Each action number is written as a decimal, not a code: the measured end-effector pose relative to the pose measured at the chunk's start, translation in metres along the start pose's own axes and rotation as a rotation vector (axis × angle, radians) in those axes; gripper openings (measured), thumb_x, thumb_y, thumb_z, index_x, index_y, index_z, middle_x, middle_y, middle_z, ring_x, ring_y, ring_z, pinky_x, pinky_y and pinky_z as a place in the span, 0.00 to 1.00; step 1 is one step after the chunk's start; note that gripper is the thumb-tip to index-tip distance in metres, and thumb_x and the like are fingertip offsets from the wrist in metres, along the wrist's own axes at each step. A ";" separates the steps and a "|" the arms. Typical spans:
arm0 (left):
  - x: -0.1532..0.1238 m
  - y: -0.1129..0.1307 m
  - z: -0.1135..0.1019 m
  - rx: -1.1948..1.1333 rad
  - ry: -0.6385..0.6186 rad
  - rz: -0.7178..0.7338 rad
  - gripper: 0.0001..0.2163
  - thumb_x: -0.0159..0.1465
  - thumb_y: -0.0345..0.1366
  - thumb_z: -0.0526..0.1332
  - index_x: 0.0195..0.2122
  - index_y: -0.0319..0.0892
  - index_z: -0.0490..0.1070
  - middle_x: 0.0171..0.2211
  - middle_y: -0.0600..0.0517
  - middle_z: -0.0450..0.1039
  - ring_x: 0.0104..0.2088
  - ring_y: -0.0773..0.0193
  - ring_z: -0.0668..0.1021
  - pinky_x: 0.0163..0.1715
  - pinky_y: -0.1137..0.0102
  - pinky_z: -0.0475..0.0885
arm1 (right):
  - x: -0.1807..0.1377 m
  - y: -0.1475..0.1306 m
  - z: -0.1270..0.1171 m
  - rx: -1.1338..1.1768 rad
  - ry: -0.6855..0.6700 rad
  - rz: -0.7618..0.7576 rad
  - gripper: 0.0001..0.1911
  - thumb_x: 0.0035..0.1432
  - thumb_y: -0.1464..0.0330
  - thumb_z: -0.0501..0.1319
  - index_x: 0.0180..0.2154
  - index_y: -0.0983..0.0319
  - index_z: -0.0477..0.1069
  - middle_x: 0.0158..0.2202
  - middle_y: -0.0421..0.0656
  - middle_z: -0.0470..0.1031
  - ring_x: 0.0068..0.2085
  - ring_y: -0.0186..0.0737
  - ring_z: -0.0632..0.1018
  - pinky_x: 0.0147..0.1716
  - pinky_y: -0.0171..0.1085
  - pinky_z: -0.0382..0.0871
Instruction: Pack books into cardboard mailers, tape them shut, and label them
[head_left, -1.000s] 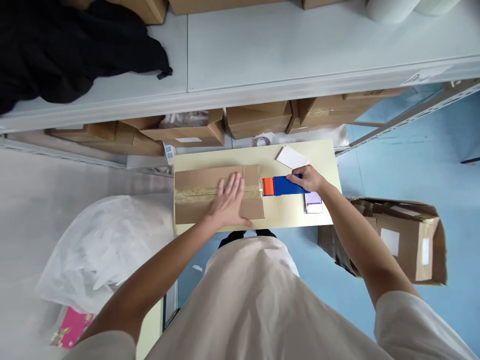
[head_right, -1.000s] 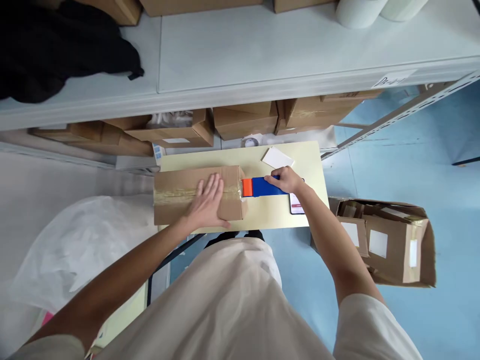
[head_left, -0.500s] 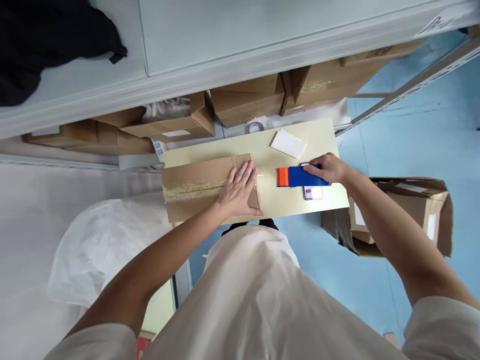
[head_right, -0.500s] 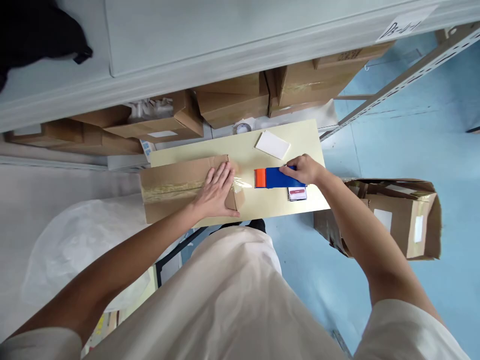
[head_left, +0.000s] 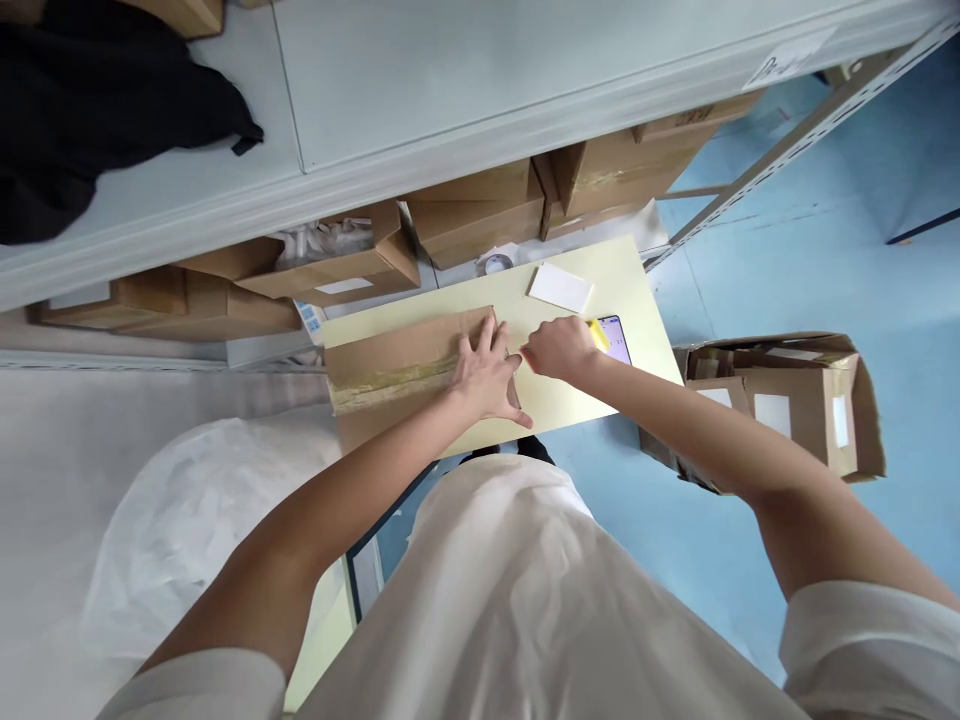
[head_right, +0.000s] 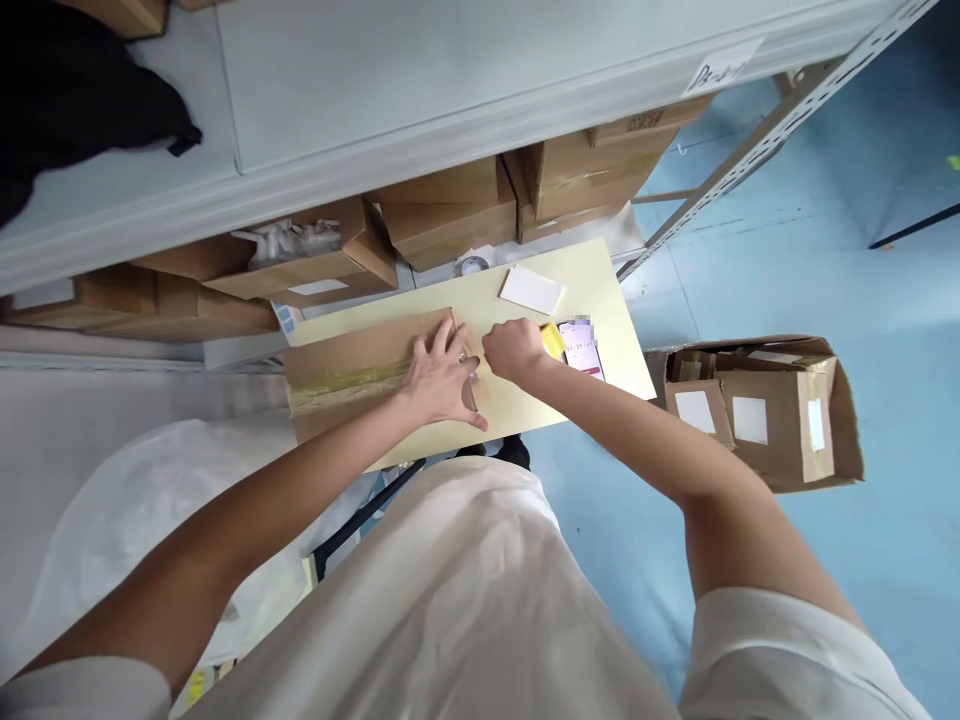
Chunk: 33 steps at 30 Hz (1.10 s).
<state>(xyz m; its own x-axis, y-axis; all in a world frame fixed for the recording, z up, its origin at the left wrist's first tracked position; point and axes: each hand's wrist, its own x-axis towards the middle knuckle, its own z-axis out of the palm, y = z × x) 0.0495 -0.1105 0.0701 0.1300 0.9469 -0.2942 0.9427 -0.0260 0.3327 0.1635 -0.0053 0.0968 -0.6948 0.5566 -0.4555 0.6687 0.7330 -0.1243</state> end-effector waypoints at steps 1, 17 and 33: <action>-0.001 -0.003 0.001 -0.025 0.006 0.003 0.46 0.38 0.66 0.67 0.56 0.44 0.69 0.70 0.42 0.38 0.66 0.28 0.37 0.60 0.40 0.39 | -0.003 0.006 0.003 0.026 0.040 0.035 0.22 0.62 0.57 0.53 0.36 0.67 0.78 0.35 0.59 0.77 0.40 0.59 0.77 0.37 0.46 0.62; -0.123 -0.098 0.009 0.047 0.366 -0.684 0.41 0.63 0.55 0.51 0.69 0.31 0.39 0.69 0.28 0.29 0.67 0.32 0.38 0.58 0.35 0.45 | -0.064 0.044 0.054 0.370 0.284 0.309 0.14 0.54 0.66 0.55 0.43 0.64 0.66 0.39 0.54 0.76 0.38 0.53 0.76 0.30 0.40 0.63; -0.116 -0.108 0.012 -0.159 0.466 -1.029 0.41 0.62 0.58 0.50 0.68 0.34 0.45 0.68 0.28 0.31 0.66 0.30 0.48 0.60 0.42 0.50 | -0.040 0.007 0.143 0.416 -0.003 0.332 0.21 0.58 0.72 0.57 0.53 0.72 0.64 0.42 0.59 0.75 0.39 0.49 0.77 0.36 0.42 0.67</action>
<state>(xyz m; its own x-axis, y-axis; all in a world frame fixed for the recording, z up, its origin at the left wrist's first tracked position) -0.0639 -0.2213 0.0577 -0.8400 0.5235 -0.1430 0.4821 0.8409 0.2461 0.2340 -0.0779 -0.0118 -0.4275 0.7310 -0.5319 0.9015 0.3003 -0.3117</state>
